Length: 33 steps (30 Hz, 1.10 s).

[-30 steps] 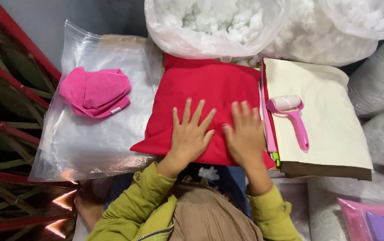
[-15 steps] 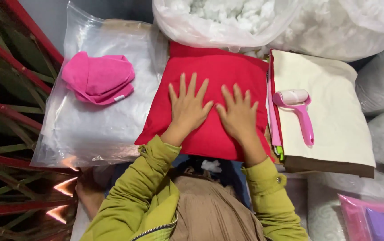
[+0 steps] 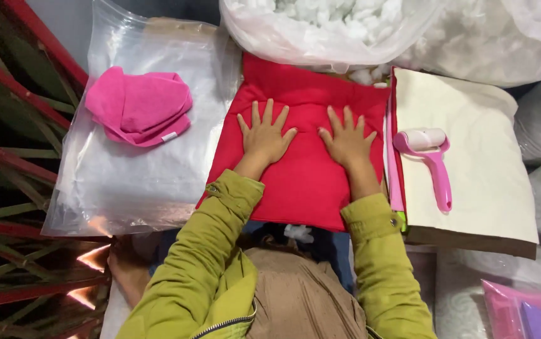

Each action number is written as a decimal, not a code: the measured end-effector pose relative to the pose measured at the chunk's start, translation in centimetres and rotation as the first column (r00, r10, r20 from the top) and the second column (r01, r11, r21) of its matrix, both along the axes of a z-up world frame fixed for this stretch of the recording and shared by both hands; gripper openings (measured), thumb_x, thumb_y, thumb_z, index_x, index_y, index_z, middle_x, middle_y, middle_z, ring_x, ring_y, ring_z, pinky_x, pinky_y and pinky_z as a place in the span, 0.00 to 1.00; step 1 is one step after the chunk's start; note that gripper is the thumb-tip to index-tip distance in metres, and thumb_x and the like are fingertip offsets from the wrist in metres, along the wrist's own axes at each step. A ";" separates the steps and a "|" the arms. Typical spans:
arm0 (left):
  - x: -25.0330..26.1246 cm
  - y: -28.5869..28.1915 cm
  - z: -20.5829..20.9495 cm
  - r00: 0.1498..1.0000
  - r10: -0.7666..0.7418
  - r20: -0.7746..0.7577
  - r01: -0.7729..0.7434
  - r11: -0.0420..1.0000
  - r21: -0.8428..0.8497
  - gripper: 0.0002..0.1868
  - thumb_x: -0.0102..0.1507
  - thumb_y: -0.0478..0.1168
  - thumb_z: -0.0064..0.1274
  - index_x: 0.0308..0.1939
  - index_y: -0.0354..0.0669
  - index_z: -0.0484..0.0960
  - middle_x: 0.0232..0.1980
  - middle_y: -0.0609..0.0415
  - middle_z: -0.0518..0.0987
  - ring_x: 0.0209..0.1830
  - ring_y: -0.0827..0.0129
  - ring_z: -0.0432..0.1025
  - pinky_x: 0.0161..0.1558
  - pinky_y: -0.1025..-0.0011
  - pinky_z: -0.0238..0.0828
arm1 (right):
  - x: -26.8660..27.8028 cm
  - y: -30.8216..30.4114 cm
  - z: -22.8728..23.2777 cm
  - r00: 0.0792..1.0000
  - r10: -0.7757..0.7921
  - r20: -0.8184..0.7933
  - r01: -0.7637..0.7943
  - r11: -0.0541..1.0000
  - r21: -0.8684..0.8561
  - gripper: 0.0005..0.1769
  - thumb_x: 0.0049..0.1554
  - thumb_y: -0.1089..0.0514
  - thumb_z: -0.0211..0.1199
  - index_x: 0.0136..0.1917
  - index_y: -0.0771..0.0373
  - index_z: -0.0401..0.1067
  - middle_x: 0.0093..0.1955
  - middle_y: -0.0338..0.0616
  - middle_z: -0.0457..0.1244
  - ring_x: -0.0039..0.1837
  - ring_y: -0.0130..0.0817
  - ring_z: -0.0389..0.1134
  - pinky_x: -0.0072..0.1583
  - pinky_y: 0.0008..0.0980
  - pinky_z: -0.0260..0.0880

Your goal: Stuffing a red pillow cover with fiberfill and cleaning the surface with a lint roller.

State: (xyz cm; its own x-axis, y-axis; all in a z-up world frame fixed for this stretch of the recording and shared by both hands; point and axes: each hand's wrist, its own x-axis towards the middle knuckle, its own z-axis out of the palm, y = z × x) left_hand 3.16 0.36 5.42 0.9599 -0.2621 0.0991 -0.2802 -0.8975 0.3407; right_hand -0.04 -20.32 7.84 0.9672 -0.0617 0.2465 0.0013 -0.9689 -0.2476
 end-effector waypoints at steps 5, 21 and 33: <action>1.1 1.0 -1.7 0.994 -0.033 -0.108 0.029 0.999 -0.032 0.35 0.72 0.65 0.33 0.82 0.67 0.54 0.87 0.51 0.43 0.86 0.44 0.32 0.74 0.27 0.24 | 2.7 -3.5 -3.9 0.913 -0.013 -0.408 -0.009 0.999 -0.052 0.34 0.68 0.33 0.42 0.85 0.32 0.44 0.87 0.46 0.39 0.85 0.61 0.40 0.72 0.83 0.42; -1.2 4.0 -0.9 0.992 0.126 -0.012 -0.094 0.669 -0.737 0.52 0.65 0.61 0.57 0.83 0.52 0.44 0.80 0.31 0.56 0.80 0.35 0.51 0.73 0.35 0.46 | -5.9 -3.7 3.2 0.886 -0.002 0.464 -0.322 0.717 0.618 0.09 0.62 0.64 0.63 0.53 0.55 0.80 0.44 0.44 0.59 0.50 0.34 0.61 0.56 0.36 0.62; -8.7 1.5 5.9 0.981 -0.162 0.103 0.116 0.072 -0.991 0.24 0.55 0.40 0.71 0.53 0.44 0.81 0.54 0.55 0.84 0.54 0.69 0.77 0.59 0.69 0.77 | -14.8 -0.2 7.0 0.807 -0.310 0.503 -0.185 0.676 0.714 0.18 0.56 0.62 0.72 0.57 0.66 0.69 0.50 0.38 0.62 0.50 0.28 0.61 0.49 0.30 0.68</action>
